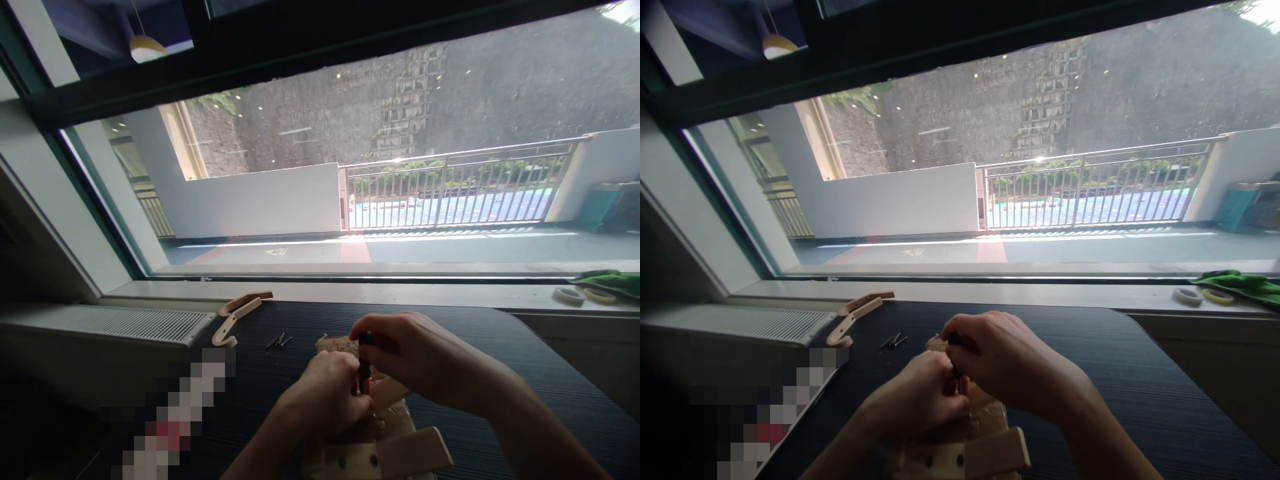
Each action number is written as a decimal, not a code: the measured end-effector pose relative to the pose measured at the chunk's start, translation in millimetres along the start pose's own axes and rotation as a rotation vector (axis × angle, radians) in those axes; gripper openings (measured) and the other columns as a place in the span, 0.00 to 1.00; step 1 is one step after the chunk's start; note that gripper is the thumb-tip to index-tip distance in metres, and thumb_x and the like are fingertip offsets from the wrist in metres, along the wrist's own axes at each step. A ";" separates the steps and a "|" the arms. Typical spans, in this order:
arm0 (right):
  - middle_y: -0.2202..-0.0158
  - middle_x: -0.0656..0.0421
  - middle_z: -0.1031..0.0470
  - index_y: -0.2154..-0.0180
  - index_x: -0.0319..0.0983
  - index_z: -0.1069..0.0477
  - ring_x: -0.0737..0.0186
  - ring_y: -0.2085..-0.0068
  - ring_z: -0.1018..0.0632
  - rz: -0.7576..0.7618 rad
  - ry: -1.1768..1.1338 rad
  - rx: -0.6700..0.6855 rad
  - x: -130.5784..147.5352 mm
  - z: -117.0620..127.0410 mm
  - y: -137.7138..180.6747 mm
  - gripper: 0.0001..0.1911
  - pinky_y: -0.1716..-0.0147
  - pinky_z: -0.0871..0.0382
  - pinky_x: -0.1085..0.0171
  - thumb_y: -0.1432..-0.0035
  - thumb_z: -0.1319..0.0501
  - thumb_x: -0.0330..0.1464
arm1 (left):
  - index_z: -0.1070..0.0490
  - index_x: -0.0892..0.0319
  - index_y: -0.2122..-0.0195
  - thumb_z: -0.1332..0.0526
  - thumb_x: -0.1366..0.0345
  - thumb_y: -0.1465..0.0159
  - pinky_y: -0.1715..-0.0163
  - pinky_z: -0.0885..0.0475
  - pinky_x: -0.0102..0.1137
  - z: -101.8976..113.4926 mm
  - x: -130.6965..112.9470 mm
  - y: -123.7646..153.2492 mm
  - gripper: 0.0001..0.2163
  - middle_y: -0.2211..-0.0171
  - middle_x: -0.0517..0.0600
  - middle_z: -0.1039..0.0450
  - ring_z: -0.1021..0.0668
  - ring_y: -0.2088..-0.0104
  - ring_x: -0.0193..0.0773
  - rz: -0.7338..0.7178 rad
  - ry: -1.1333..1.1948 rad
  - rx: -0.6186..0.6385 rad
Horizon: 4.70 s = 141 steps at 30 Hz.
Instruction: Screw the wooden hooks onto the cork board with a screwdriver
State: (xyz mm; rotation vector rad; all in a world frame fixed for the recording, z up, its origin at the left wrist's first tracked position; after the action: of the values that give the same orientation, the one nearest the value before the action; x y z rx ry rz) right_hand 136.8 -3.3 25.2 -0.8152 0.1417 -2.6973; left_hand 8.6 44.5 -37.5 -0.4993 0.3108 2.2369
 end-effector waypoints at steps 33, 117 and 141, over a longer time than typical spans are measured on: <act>0.77 0.63 0.30 0.67 0.41 0.29 0.69 0.75 0.34 -0.048 0.044 -0.056 -1.5 -3.7 -2.5 0.13 0.78 0.49 0.69 0.43 0.45 0.43 | 0.26 0.59 0.74 0.44 0.59 0.44 0.74 0.38 0.28 0.4 -2.8 0.6 0.11 0.74 0.48 0.25 0.27 0.73 0.36 0.026 -0.012 0.008; 0.77 0.65 0.30 0.65 0.43 0.27 0.70 0.75 0.35 -0.010 -0.057 0.002 -0.5 -0.5 -0.9 0.10 0.77 0.48 0.70 0.41 0.47 0.36 | 0.29 0.60 0.77 0.44 0.60 0.45 0.78 0.43 0.27 1.5 -2.0 2.6 0.11 0.78 0.47 0.27 0.30 0.78 0.33 0.024 -0.017 -0.022; 0.79 0.64 0.33 0.70 0.42 0.29 0.69 0.76 0.37 -0.054 0.151 -0.089 -13.2 -3.7 -4.7 0.11 0.78 0.52 0.68 0.43 0.44 0.41 | 0.25 0.59 0.74 0.43 0.59 0.45 0.77 0.41 0.28 0.2 -2.5 2.9 0.10 0.77 0.47 0.26 0.30 0.77 0.32 0.028 0.011 -0.035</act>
State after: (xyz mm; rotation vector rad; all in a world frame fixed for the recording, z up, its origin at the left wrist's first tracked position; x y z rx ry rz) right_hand 143.9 5.4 16.1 -0.6477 0.2800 -2.8203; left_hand 7.9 41.1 -36.0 -0.5288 0.2859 2.2710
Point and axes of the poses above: each hand's wrist, its own y-axis away from the middle knuckle, its own z-axis out of the back of the hand, x = y × z, the point moved 3 cm from there along -y, towards the middle knuckle
